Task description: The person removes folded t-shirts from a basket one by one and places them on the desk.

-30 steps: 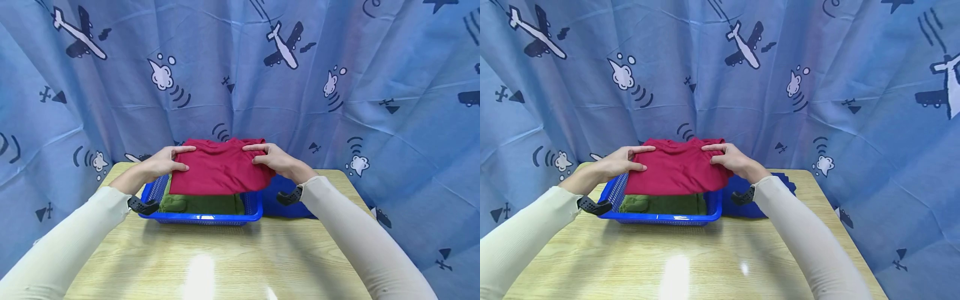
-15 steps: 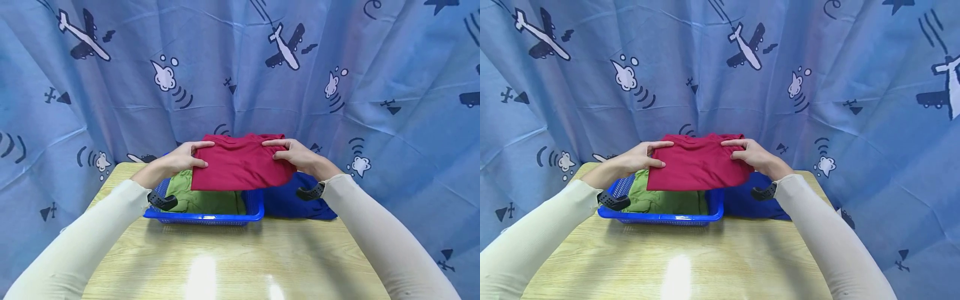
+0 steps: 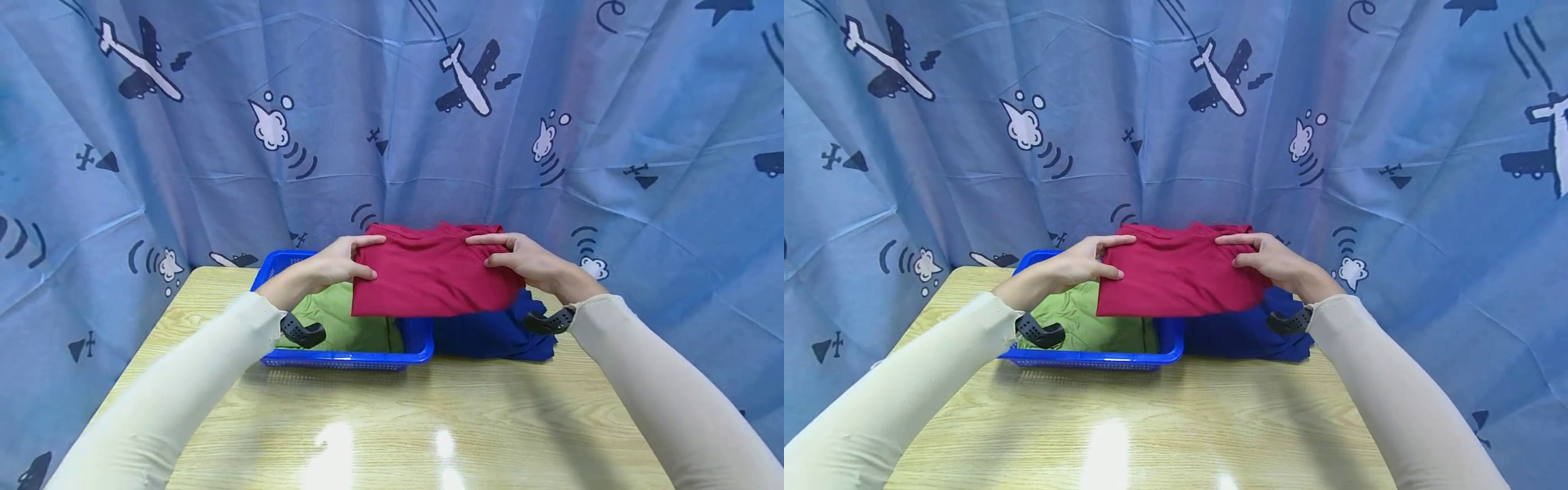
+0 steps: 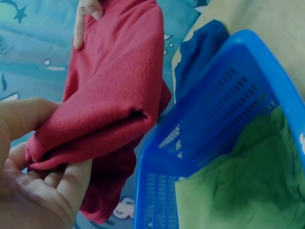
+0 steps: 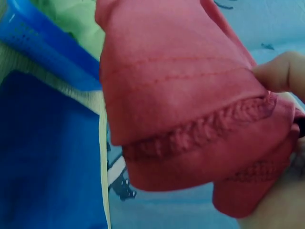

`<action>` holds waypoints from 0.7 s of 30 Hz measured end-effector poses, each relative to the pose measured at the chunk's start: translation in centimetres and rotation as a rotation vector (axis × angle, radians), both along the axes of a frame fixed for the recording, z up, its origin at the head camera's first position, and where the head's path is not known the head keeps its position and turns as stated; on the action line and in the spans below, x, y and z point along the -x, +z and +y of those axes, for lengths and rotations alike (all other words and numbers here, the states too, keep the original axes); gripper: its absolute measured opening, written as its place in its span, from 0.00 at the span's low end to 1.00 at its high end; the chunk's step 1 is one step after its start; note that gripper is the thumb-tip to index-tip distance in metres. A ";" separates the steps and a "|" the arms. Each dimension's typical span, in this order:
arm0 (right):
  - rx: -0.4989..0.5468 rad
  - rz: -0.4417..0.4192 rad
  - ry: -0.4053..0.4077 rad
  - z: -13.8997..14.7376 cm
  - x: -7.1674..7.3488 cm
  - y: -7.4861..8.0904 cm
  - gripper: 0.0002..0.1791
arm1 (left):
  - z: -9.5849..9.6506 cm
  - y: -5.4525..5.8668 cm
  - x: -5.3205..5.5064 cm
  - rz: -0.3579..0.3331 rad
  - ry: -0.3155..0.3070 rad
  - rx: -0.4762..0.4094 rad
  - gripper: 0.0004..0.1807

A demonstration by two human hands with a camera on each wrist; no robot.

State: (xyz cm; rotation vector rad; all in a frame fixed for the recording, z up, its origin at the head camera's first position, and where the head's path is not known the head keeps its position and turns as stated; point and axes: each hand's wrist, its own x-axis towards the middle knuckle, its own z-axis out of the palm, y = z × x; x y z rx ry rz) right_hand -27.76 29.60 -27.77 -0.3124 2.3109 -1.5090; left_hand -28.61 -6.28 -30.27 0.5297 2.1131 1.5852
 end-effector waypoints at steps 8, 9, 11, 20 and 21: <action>-0.057 -0.021 -0.013 2.8 -0.8 -0.3 0.33 | 2.8 -0.7 -0.3 -0.002 -0.005 -0.003 0.43; -0.065 -0.021 -0.017 3.2 -0.8 -0.3 0.33 | 3.2 -0.8 -0.3 -0.002 -0.005 -0.005 0.43; -0.077 -0.022 -0.022 3.8 -0.9 -0.5 0.33 | 3.9 -0.9 -0.5 0.002 -0.010 -0.010 0.44; -0.139 -0.029 -0.053 7.0 -1.5 -0.9 0.34 | 7.1 -1.1 -1.3 -0.007 -0.024 -0.017 0.47; -0.151 -0.034 -0.059 7.4 -1.7 -1.0 0.34 | 7.6 -1.2 -1.4 -0.014 -0.028 -0.022 0.48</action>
